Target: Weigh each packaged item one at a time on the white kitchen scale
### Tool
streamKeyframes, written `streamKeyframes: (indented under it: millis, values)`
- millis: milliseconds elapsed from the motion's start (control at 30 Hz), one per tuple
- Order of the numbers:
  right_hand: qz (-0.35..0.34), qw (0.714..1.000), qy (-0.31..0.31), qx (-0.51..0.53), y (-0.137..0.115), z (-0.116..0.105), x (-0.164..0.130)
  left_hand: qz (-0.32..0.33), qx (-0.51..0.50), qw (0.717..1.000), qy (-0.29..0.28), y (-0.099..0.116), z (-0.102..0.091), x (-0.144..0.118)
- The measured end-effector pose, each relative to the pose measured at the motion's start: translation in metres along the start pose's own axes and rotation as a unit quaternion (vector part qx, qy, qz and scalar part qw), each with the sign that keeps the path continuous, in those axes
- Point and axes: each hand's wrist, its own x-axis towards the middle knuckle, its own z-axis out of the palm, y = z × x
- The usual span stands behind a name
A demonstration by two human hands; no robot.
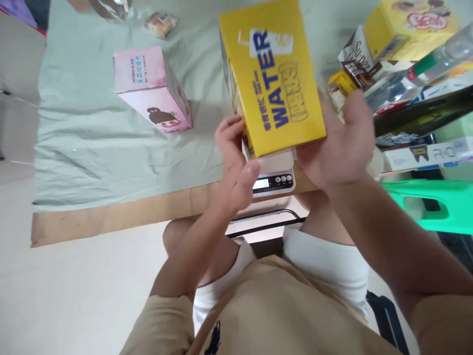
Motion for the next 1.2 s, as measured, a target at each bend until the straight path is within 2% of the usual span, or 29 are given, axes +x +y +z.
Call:
streamKeyframes:
  millis: [67,167,267,467,633,767,900,967,1100,1200]
  values:
    - [0.004,0.999,0.004,0.034,0.012,-0.004,-0.013,-0.018,0.062,0.998,0.001,0.009,0.011,-0.022]
    - [0.011,0.998,0.018,0.06,0.024,-0.01,-0.024,-0.045,0.121,0.992,-0.005,0.021,0.022,-0.035]
    - [0.003,0.996,0.035,0.078,0.032,-0.015,-0.03,-0.059,0.108,0.992,-0.015,0.024,0.024,-0.034]
    - [0.021,0.993,0.036,0.109,0.039,-0.026,-0.033,-0.067,0.101,0.992,-0.03,0.014,0.022,-0.036]
    - [0.026,0.992,0.009,0.123,0.043,-0.034,-0.029,-0.106,0.113,0.988,-0.02,0.009,0.027,-0.038]
    - [0.015,0.991,-0.007,0.13,0.047,-0.033,-0.024,-0.128,0.072,0.989,-0.002,0.009,0.029,-0.036]
    - [0.041,0.991,-0.014,0.127,0.046,-0.04,-0.018,-0.153,0.114,0.981,0.041,0.003,0.015,-0.027]
    - [0.035,0.995,0.025,0.094,0.048,-0.053,-0.016,-0.143,0.129,0.978,0.076,-0.002,0.003,-0.02]
    - [-0.062,0.989,0.128,-0.048,0.068,-0.086,-0.014,-0.136,0.105,0.971,0.167,-0.003,-0.015,-0.005]
    - [-0.13,0.977,0.123,-0.113,0.088,-0.101,-0.014,-0.162,0.111,0.965,0.172,0.001,-0.018,0.0]
